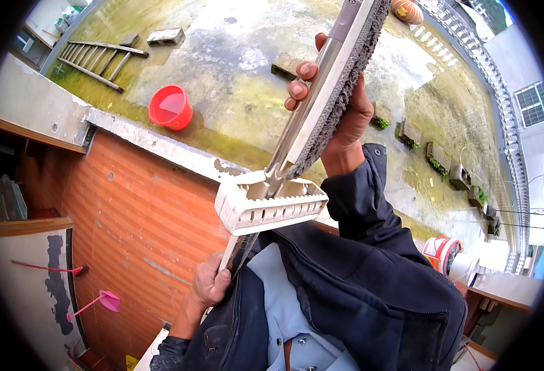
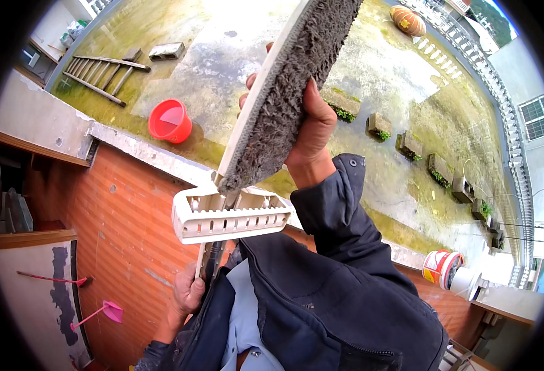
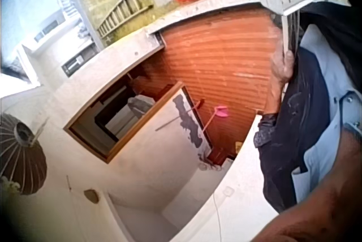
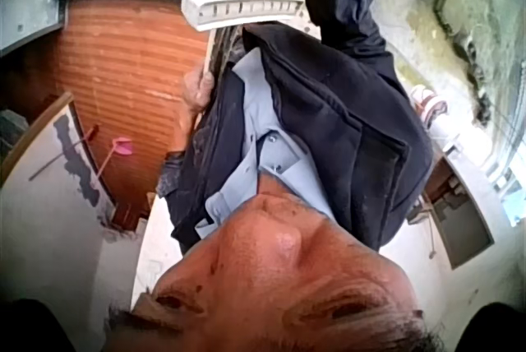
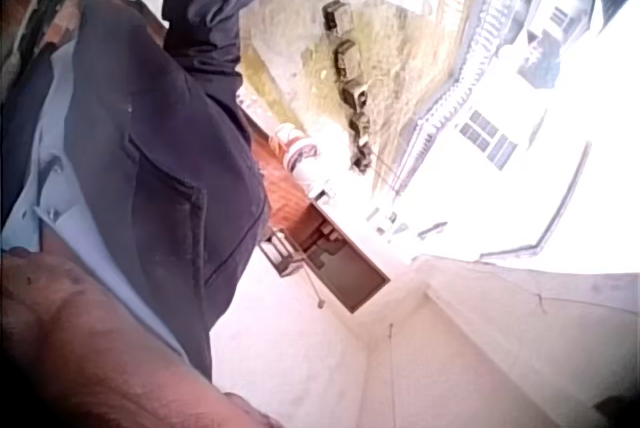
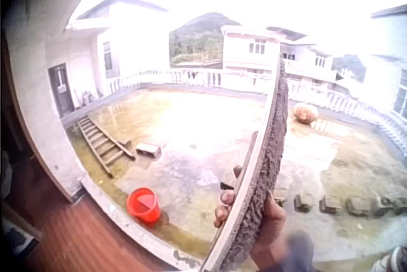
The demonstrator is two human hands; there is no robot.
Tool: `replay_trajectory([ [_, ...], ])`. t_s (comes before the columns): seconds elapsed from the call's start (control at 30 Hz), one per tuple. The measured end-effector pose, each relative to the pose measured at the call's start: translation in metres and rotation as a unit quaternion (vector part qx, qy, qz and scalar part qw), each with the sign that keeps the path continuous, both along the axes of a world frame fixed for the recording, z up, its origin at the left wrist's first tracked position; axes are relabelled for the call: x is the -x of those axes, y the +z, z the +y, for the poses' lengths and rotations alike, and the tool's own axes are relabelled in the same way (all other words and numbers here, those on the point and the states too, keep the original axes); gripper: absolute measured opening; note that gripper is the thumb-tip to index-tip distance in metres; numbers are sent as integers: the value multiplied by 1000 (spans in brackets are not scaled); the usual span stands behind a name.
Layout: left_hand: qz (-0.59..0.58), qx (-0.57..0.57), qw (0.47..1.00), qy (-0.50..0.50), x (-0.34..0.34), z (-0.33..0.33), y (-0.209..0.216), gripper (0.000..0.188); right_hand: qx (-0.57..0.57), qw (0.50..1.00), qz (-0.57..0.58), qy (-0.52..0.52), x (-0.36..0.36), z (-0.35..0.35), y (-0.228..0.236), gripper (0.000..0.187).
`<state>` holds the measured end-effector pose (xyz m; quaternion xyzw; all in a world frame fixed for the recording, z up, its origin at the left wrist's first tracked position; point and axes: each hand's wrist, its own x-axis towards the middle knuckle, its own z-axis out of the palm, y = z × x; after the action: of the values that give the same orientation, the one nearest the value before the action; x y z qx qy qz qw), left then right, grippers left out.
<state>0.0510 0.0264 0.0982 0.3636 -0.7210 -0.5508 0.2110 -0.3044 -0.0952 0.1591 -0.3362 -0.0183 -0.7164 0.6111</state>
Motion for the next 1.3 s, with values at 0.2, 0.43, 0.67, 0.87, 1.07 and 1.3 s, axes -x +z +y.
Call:
replay_trajectory([
  [0.2, 11, 23, 1000, -11, 0, 0, 0, 48, 48, 995, -74, 55, -5, 0, -1, 80],
  [0.43, 13, 34, 999, -14, 1, -1, 1, 49, 84, 989, -84, 86, -1, -2, -4, 81],
  [0.67, 18, 22, 1000, -9, 5, -3, 3, 47, 84, 990, -79, 79, -1, -4, -4, 80],
  [0.87, 11, 23, 1000, -15, 3, -2, 0, 48, 92, 988, -80, 93, 0, -6, -6, 79],
  [1.07, 20, -14, 1000, -11, 3, -4, -2, 51, 86, 986, -99, 102, -3, -6, -5, 79],
  [1.3, 36, -110, 993, -2, -2, -2, -17, 56, 88, 985, -93, 113, -4, -9, -10, 79],
])
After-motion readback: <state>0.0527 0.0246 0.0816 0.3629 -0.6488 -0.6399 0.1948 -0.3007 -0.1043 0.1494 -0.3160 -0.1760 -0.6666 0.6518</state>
